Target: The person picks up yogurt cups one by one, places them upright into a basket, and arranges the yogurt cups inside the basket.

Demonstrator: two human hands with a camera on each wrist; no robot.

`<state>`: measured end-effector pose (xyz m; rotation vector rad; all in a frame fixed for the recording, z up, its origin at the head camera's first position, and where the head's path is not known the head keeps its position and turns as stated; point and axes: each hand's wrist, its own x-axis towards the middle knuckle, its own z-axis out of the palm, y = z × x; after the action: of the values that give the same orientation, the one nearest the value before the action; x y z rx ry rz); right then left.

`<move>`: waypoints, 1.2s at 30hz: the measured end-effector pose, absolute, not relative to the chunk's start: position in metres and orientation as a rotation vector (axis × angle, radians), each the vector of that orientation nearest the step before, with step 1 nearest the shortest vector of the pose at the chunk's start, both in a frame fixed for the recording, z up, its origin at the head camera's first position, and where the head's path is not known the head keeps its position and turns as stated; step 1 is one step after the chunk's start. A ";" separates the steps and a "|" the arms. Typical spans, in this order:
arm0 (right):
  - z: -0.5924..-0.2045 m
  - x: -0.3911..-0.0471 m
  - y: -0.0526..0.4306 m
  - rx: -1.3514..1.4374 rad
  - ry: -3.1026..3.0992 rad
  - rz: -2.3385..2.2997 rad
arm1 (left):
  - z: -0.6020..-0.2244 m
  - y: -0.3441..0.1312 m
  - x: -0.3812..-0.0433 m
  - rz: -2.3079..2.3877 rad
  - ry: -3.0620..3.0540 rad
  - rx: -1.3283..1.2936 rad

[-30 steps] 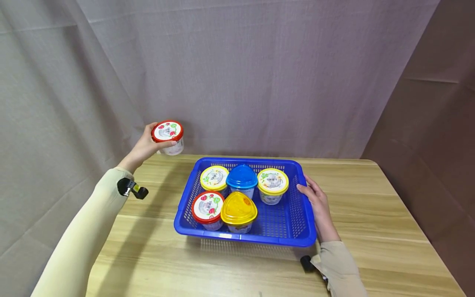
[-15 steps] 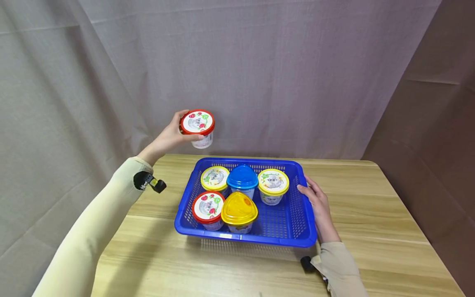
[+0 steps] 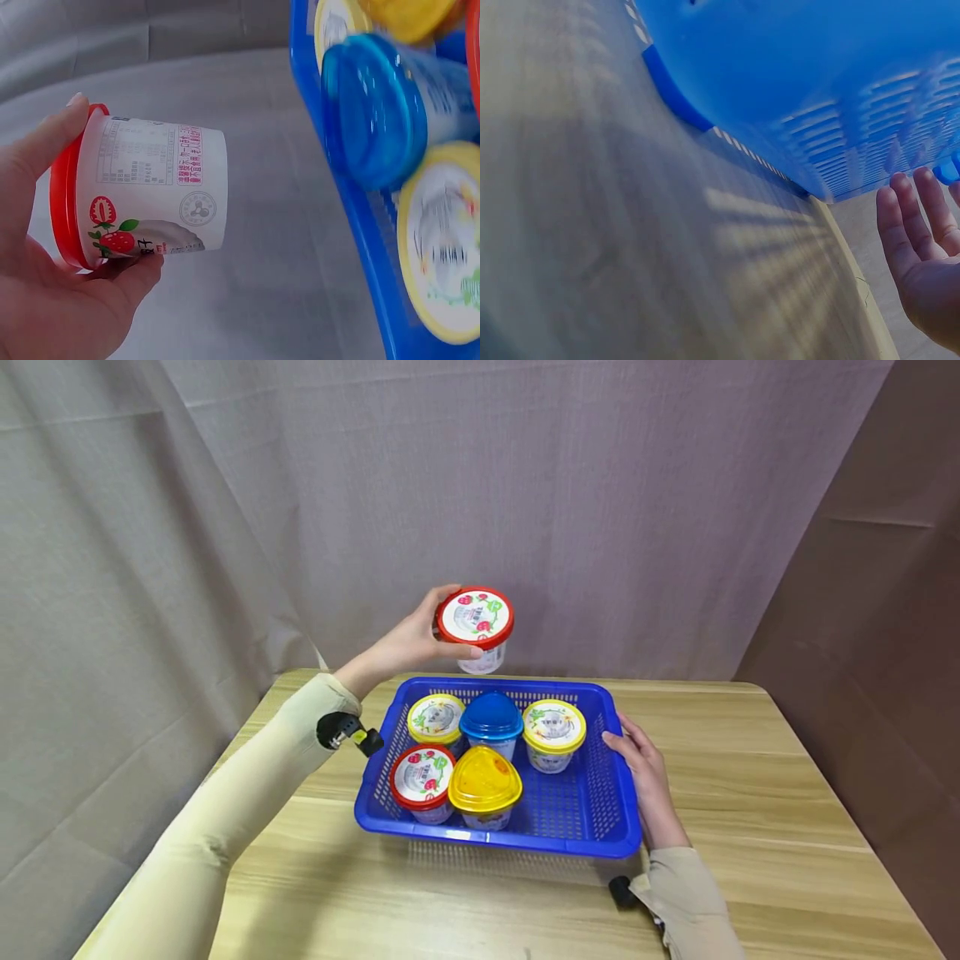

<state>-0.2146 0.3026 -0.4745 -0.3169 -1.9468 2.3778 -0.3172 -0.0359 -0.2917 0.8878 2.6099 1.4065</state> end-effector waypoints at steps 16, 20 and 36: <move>-0.474 -0.212 0.303 -0.345 -2.022 2.342 | -0.306 0.022 -0.278 1.125 2.585 1.064; -0.475 -0.212 0.302 -0.350 -2.018 2.351 | -0.314 0.030 -0.270 1.091 2.553 1.115; -0.482 -0.215 0.303 -0.218 -1.896 2.348 | -0.340 0.050 -0.251 1.052 2.418 1.242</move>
<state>-0.2147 0.3026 -0.4822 -0.2183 -1.8957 2.3482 -0.2514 0.0499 -0.3396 1.2424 2.4177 1.0517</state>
